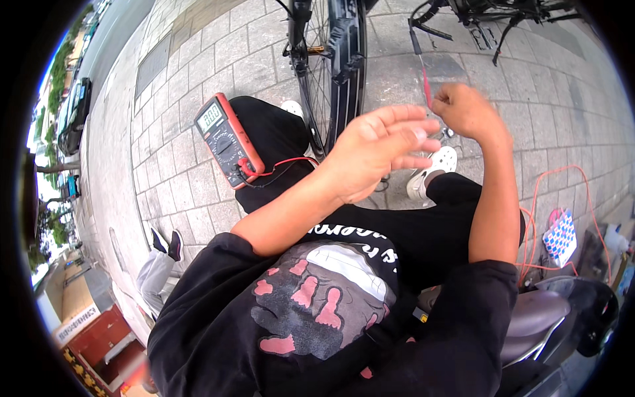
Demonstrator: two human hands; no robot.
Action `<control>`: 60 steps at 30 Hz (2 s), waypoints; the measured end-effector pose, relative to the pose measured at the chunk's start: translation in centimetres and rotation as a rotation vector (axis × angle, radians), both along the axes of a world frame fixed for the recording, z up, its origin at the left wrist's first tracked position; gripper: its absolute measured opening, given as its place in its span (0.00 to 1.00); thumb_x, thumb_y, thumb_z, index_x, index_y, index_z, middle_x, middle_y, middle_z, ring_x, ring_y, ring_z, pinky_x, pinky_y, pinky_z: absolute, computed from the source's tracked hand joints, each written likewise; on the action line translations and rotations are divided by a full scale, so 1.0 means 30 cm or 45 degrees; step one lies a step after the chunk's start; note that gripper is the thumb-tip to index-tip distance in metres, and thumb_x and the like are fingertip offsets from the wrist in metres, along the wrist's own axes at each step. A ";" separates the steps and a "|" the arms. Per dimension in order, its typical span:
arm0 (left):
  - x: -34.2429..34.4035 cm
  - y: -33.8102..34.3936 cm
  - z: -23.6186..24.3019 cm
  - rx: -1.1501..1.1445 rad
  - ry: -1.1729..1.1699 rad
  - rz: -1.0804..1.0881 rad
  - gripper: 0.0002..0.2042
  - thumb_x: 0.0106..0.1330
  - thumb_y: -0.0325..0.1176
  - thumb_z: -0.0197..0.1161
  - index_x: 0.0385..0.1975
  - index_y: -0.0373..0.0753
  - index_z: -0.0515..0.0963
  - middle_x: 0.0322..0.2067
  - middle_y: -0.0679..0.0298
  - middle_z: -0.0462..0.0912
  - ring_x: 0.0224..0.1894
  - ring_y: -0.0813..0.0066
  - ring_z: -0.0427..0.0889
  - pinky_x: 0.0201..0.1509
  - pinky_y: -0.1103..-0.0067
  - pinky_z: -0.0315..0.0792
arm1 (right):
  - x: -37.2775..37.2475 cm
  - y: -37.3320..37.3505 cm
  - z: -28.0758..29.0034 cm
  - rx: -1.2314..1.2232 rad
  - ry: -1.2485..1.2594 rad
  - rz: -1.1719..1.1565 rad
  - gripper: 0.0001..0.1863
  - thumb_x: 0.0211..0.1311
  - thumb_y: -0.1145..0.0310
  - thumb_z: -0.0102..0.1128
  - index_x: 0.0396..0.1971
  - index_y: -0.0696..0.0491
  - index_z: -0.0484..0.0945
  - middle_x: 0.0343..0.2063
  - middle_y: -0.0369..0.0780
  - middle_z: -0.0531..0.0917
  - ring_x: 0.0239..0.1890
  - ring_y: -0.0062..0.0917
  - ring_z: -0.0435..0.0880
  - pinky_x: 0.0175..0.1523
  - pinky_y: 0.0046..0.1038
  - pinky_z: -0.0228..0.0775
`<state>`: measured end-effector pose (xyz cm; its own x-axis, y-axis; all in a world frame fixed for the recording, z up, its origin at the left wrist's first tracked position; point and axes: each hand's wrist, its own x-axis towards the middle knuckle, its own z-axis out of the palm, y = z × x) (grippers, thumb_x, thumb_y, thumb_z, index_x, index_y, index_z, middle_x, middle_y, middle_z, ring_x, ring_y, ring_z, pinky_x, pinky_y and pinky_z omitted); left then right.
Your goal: The person sits on the sidewalk and uses a multimeter to test the electrical connections on a bicycle's handlebar. They connect the multimeter probes to various wires and components, then adjust the handlebar and basket.
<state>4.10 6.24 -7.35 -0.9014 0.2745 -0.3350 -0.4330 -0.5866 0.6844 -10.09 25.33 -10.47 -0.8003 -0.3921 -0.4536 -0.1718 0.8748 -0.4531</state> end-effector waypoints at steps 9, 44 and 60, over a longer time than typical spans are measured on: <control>0.521 -0.420 -0.007 -0.519 0.270 -0.332 0.17 0.73 0.29 0.66 0.58 0.32 0.77 0.44 0.57 0.88 0.45 0.76 0.87 0.49 0.78 0.79 | 0.455 -0.306 -0.073 -0.539 -0.610 0.420 0.17 0.67 0.61 0.63 0.43 0.61 0.86 0.36 0.50 0.89 0.40 0.39 0.89 0.50 0.35 0.78; 0.258 -0.325 -0.015 -2.558 0.643 -0.810 0.18 0.66 0.31 0.67 0.55 0.35 0.79 0.50 0.57 0.84 0.32 0.62 0.88 0.34 0.69 0.80 | 0.640 -0.516 -1.034 -0.338 -0.269 0.627 0.36 0.56 0.42 0.72 0.63 0.40 0.76 0.59 0.50 0.77 0.62 0.52 0.77 0.66 0.48 0.69; 0.343 -0.338 -0.074 -1.830 0.955 -0.459 0.06 0.65 0.27 0.68 0.39 0.38 0.87 0.38 0.58 0.87 0.38 0.56 0.87 0.42 0.68 0.80 | 0.685 -0.407 -0.660 -0.285 -0.058 0.410 0.27 0.61 0.52 0.68 0.57 0.49 0.79 0.56 0.47 0.77 0.60 0.43 0.77 0.65 0.45 0.67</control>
<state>14.39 -3.89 -9.57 -0.9314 0.3624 -0.0323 0.2565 0.7170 0.6482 10.47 13.11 -30.28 -0.6012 -0.7131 -0.3605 -0.3966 0.6580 -0.6402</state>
